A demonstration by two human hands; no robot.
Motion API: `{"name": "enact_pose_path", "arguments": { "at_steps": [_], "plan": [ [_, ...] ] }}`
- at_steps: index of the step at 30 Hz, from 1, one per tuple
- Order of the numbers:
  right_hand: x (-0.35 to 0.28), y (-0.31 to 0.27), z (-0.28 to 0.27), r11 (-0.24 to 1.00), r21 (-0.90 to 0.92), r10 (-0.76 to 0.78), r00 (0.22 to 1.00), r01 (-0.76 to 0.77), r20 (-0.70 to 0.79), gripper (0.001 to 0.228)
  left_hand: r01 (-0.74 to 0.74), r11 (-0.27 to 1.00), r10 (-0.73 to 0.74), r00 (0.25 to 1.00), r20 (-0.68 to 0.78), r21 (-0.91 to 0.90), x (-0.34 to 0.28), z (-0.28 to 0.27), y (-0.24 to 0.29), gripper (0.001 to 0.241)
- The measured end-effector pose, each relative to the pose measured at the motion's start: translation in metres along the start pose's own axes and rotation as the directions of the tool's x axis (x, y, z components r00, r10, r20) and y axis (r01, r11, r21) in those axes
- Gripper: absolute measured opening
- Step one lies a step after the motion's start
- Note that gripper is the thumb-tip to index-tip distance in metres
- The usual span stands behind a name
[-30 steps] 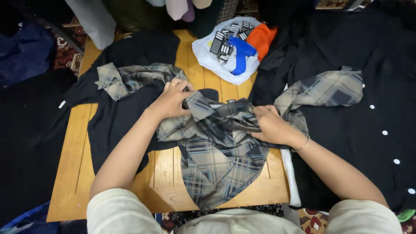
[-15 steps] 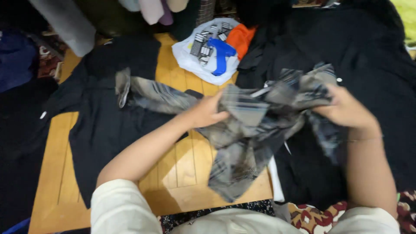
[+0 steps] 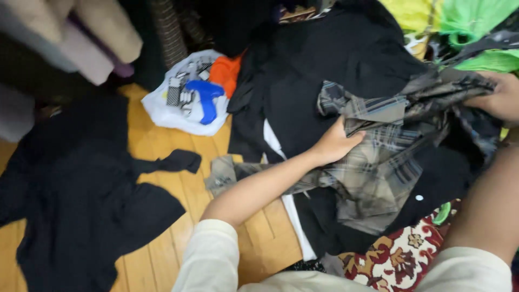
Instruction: The person buttons a plaid shirt laid on a wooden surface, then folds it and sets it aside. They then pick up a black t-shirt, smooth it out, and begin folding it.
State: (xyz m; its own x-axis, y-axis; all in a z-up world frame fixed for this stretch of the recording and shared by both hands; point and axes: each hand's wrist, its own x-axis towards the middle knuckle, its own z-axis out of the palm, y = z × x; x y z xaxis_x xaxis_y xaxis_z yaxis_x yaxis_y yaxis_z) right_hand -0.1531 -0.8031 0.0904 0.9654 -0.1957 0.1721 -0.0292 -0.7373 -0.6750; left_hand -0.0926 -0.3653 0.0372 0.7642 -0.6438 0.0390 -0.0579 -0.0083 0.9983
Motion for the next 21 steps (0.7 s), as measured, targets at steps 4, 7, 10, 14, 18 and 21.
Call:
{"name": "enact_pose_path", "arguments": {
  "at_steps": [4,7,10,14,18,21],
  "plan": [
    [0.011,-0.075,0.009,0.957,-0.016,0.286,0.934,-0.289,0.215,0.044,0.034,0.986,-0.039,0.999,0.023,0.163,0.050,0.013,-0.041,0.048],
    [0.021,-0.143,0.034,0.702,-0.540,0.667,0.695,-0.465,0.268,0.091,0.116,0.931,-0.154,0.984,0.084,0.346,0.076,-0.013,-0.058,0.047],
    [0.045,-0.119,0.036,0.753,-0.380,0.658,0.644,-0.538,0.390,0.084,0.215,0.968,-0.240,0.940,0.242,0.125,0.083,-0.045,-0.032,0.059],
    [0.078,-0.148,0.040,0.784,-0.380,0.612,0.710,-0.490,0.348,0.078,0.463,0.885,-0.461,0.852,0.250,0.053,0.105,-0.071,-0.019,0.090],
    [0.131,-0.116,0.049,0.775,-0.513,0.603,0.672,-0.369,0.430,0.043,0.520,0.854,-0.517,0.839,0.167,0.031,0.132,-0.098,-0.038,0.013],
    [0.169,-0.075,0.053,0.714,-0.689,0.622,0.564,-0.123,0.544,0.049,0.463,0.879,-0.476,0.849,0.229,0.109,0.151,-0.127,-0.048,0.011]
  ]
}}
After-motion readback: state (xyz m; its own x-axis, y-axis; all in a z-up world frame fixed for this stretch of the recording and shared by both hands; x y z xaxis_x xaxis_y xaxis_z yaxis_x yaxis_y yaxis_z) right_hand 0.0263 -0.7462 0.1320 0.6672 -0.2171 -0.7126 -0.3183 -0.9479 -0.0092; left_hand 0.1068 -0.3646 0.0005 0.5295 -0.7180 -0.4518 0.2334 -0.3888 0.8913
